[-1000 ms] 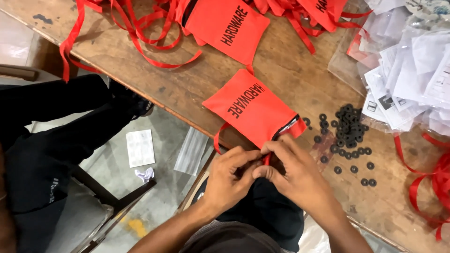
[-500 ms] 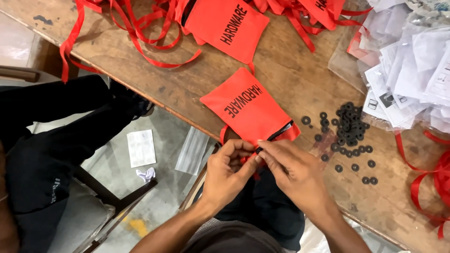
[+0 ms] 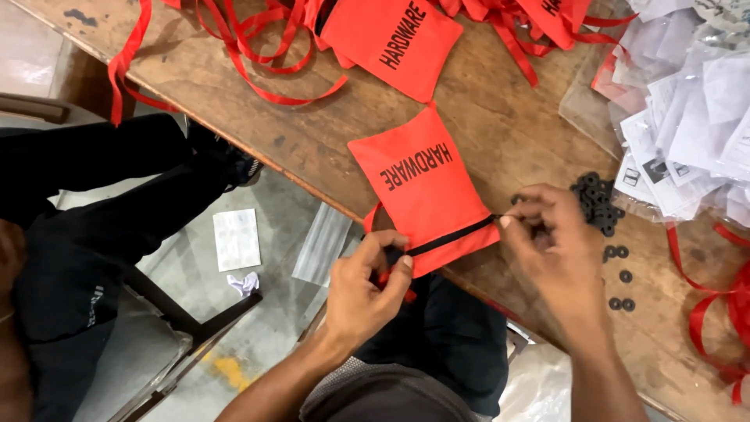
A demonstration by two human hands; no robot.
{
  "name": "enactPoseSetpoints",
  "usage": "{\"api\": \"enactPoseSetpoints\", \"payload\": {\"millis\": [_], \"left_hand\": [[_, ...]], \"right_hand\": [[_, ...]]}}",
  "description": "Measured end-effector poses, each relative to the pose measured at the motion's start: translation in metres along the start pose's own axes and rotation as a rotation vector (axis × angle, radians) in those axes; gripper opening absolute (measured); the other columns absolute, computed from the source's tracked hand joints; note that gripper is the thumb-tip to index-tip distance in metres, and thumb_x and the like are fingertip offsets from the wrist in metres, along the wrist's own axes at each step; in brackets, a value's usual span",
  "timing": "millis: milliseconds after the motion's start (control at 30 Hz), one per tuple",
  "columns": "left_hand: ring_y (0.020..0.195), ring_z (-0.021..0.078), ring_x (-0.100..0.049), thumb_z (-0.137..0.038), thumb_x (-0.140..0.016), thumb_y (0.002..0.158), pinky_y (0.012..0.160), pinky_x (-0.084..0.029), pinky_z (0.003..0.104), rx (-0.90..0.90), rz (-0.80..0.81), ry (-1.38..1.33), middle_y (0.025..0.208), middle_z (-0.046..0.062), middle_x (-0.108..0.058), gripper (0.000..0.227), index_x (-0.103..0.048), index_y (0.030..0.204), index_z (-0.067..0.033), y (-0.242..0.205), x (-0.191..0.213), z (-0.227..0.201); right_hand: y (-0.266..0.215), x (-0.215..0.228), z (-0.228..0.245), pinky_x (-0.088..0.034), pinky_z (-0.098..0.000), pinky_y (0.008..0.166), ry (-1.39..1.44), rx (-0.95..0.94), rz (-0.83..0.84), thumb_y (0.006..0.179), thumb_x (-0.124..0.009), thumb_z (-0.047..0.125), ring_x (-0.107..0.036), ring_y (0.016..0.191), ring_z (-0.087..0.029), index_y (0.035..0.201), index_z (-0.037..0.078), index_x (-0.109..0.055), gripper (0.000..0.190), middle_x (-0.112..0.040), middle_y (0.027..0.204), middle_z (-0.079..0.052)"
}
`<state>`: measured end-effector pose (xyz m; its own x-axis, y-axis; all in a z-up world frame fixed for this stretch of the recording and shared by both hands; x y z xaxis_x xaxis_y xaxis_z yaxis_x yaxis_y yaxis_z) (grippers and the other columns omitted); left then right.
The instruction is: Placing rubber washers and a paper manual into a red hardware pouch and closing it.
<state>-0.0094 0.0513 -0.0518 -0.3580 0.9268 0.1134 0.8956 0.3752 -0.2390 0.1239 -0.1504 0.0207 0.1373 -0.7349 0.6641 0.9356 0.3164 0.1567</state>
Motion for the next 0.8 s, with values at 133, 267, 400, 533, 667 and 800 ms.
{"api": "enactPoseSetpoints", "payload": {"millis": [133,267,400,533,667,800], "left_hand": [[0.061,0.0181,-0.056,-0.017,-0.084,0.088,0.056,-0.043,0.032,-0.496,-0.190,0.478,0.071,0.004,-0.059,0.022,-0.074,0.107,-0.0144,-0.009,0.010,-0.069],[0.084,0.0242,-0.056,-0.018,-0.085,0.081,0.070,-0.046,0.039,-0.943,-0.233,0.655,0.091,0.003,-0.059,0.029,-0.074,0.107,-0.0133,-0.016,-0.016,-0.130],[0.095,0.0231,-0.057,-0.015,-0.084,0.077,0.078,-0.047,0.040,-0.940,-0.138,0.715,0.097,0.002,-0.061,0.033,-0.077,0.109,-0.0123,0.002,-0.033,-0.100],[0.094,0.0231,-0.058,-0.014,-0.084,0.078,0.079,-0.048,0.040,-0.867,-0.104,0.615,0.096,0.000,-0.064,0.026,-0.077,0.103,-0.0135,0.010,-0.031,-0.084],[0.089,0.0267,-0.059,-0.013,-0.082,0.083,0.077,-0.051,0.041,-0.774,-0.041,0.431,0.091,0.002,-0.066,0.015,-0.077,0.097,-0.0123,0.017,-0.022,-0.094],[0.084,0.0270,-0.063,-0.013,-0.082,0.081,0.072,-0.052,0.038,-0.788,0.176,0.316,0.091,0.005,-0.070,0.015,-0.077,0.095,-0.0092,0.008,-0.028,-0.109]], "right_hand": [[0.000,-0.004,-0.024,-0.050,-0.0203,0.071,0.301,-0.081,0.116,0.093,-0.072,-0.002,-0.064,0.085,-0.005,0.127,0.000,-0.054,0.039,-0.071,0.098,-0.005],[-0.002,-0.011,-0.025,-0.050,-0.0189,0.070,0.464,-0.112,0.190,0.093,-0.070,-0.002,-0.065,0.086,-0.004,0.126,0.002,-0.051,0.038,-0.070,0.097,-0.004],[-0.003,-0.011,-0.027,-0.047,-0.0192,0.065,0.421,-0.084,0.171,0.091,-0.071,-0.003,-0.063,0.081,-0.004,0.123,0.002,-0.051,0.038,-0.071,0.095,-0.003],[-0.006,-0.011,-0.010,-0.050,-0.0292,0.080,0.090,-0.009,0.158,0.092,-0.073,0.002,-0.065,0.094,-0.016,0.128,0.006,-0.055,0.040,-0.068,0.109,-0.012],[-0.012,-0.024,0.054,-0.042,-0.0545,0.104,-0.496,0.603,0.096,0.081,-0.072,0.011,-0.049,0.133,-0.040,0.143,0.025,-0.055,0.067,-0.051,0.143,-0.023],[-0.005,-0.014,0.073,-0.039,-0.0575,0.107,-0.385,0.594,0.115,0.077,-0.073,0.028,-0.044,0.135,-0.043,0.130,0.027,-0.066,0.053,-0.052,0.148,-0.016]]}}
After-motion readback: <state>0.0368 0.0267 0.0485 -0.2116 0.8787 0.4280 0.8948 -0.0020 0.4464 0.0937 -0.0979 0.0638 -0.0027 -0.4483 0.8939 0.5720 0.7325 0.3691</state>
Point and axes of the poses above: each hand's wrist, its own y-axis towards the middle knuckle, its own x-axis out of the back of the hand, z = x × y, the point moved 9 cm from there along y, towards the middle knuckle
